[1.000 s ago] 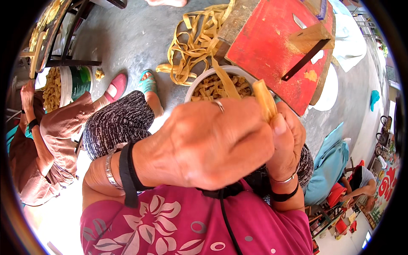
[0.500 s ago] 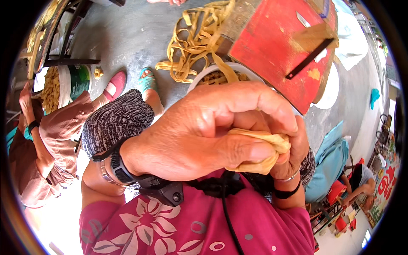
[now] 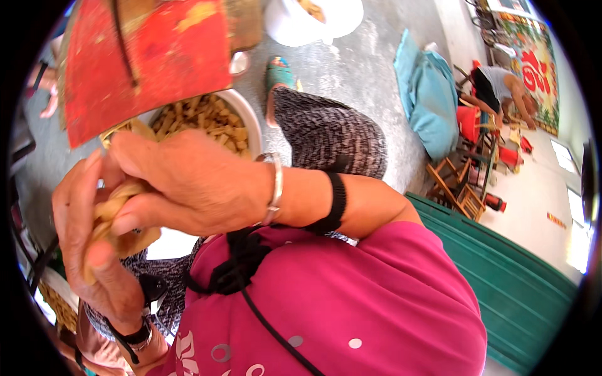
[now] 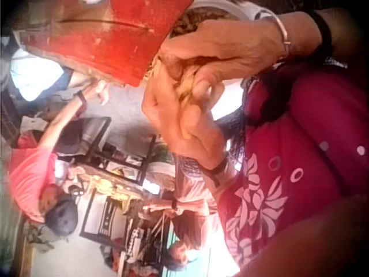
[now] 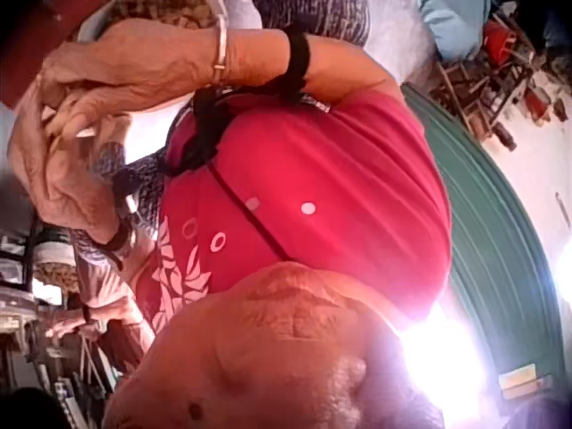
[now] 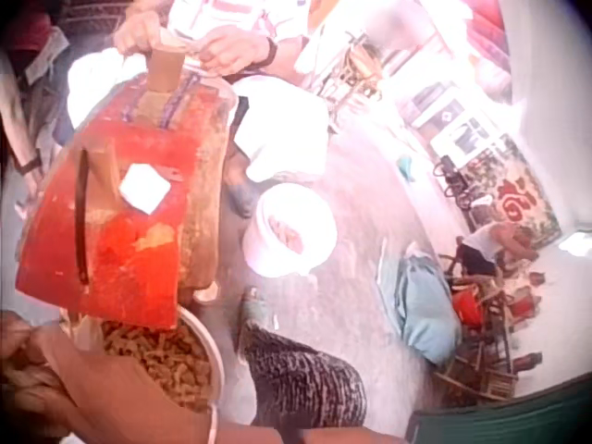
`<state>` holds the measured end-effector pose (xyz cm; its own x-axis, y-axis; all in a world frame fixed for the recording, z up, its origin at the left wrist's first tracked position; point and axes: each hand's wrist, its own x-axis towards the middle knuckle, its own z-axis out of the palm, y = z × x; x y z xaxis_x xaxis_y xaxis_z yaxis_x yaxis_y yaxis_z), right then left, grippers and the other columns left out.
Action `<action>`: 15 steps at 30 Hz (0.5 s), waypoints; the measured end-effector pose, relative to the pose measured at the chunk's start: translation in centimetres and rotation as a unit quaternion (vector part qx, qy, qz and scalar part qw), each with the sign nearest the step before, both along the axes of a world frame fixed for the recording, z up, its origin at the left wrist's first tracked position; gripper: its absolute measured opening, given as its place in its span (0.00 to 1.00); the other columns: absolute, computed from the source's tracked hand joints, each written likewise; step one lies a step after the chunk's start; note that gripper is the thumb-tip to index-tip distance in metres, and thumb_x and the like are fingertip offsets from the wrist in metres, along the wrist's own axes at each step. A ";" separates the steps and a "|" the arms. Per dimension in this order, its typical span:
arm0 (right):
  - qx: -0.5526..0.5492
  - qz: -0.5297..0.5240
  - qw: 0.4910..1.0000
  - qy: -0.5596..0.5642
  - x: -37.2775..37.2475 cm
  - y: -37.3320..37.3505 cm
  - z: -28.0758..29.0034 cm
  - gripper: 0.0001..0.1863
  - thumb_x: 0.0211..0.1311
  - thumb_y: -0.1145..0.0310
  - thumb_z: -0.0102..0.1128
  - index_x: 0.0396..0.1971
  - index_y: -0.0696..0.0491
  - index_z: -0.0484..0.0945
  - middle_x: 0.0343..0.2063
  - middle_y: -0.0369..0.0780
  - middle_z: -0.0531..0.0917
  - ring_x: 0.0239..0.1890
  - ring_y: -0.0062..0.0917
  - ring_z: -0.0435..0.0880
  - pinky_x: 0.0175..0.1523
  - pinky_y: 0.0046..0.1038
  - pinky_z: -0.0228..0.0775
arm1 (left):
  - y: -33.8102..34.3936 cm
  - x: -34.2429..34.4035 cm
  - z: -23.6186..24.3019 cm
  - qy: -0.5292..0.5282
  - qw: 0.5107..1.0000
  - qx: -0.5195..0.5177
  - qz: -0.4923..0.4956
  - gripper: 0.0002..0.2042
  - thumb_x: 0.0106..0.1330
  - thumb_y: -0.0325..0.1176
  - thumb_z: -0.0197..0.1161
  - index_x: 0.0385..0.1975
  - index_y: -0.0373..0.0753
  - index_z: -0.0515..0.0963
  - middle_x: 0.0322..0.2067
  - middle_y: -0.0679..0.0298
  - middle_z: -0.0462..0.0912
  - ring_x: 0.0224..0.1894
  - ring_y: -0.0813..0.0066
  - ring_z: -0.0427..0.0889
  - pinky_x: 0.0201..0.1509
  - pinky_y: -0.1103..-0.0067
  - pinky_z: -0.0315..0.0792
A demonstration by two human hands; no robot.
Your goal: The person weaves together thin strips of leaf material by hand, folding and winding them into small circular bundles and placing them into a bucket.
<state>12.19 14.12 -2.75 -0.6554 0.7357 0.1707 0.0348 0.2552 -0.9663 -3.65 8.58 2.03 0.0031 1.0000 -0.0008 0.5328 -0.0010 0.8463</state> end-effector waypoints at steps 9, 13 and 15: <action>-0.073 -0.035 0.997 0.003 1.7 0.2 0.8 0.26 0.55 0.46 0.58 0.40 0.53 0.66 0.13 0.39 0.72 0.20 0.36 0.78 0.24 0.29 0.66 | -0.3 -0.7 -1.4 -0.391 0.908 -0.130 -0.077 0.26 0.69 0.55 0.33 0.44 0.39 0.69 0.44 0.50 0.68 0.23 0.69 0.76 0.21 0.77 0.75; 0.043 -0.076 0.996 0.027 2.3 0.3 -0.9 0.20 0.55 0.50 0.60 0.27 0.54 0.71 0.12 0.39 0.72 0.16 0.33 0.75 0.22 0.28 0.64 | 0.4 -2.4 -2.0 -0.428 0.883 -0.166 -0.100 0.24 0.72 0.50 0.29 0.41 0.39 0.70 0.38 0.55 0.66 0.17 0.79 0.70 0.18 0.82 0.75; 0.044 -0.085 0.995 0.022 3.0 0.5 -0.9 0.19 0.56 0.53 0.61 0.22 0.54 0.72 0.12 0.38 0.71 0.15 0.31 0.73 0.22 0.27 0.63 | 0.7 -2.1 -2.2 -0.428 0.881 -0.170 -0.107 0.24 0.72 0.50 0.29 0.41 0.39 0.70 0.38 0.55 0.66 0.16 0.79 0.70 0.18 0.82 0.75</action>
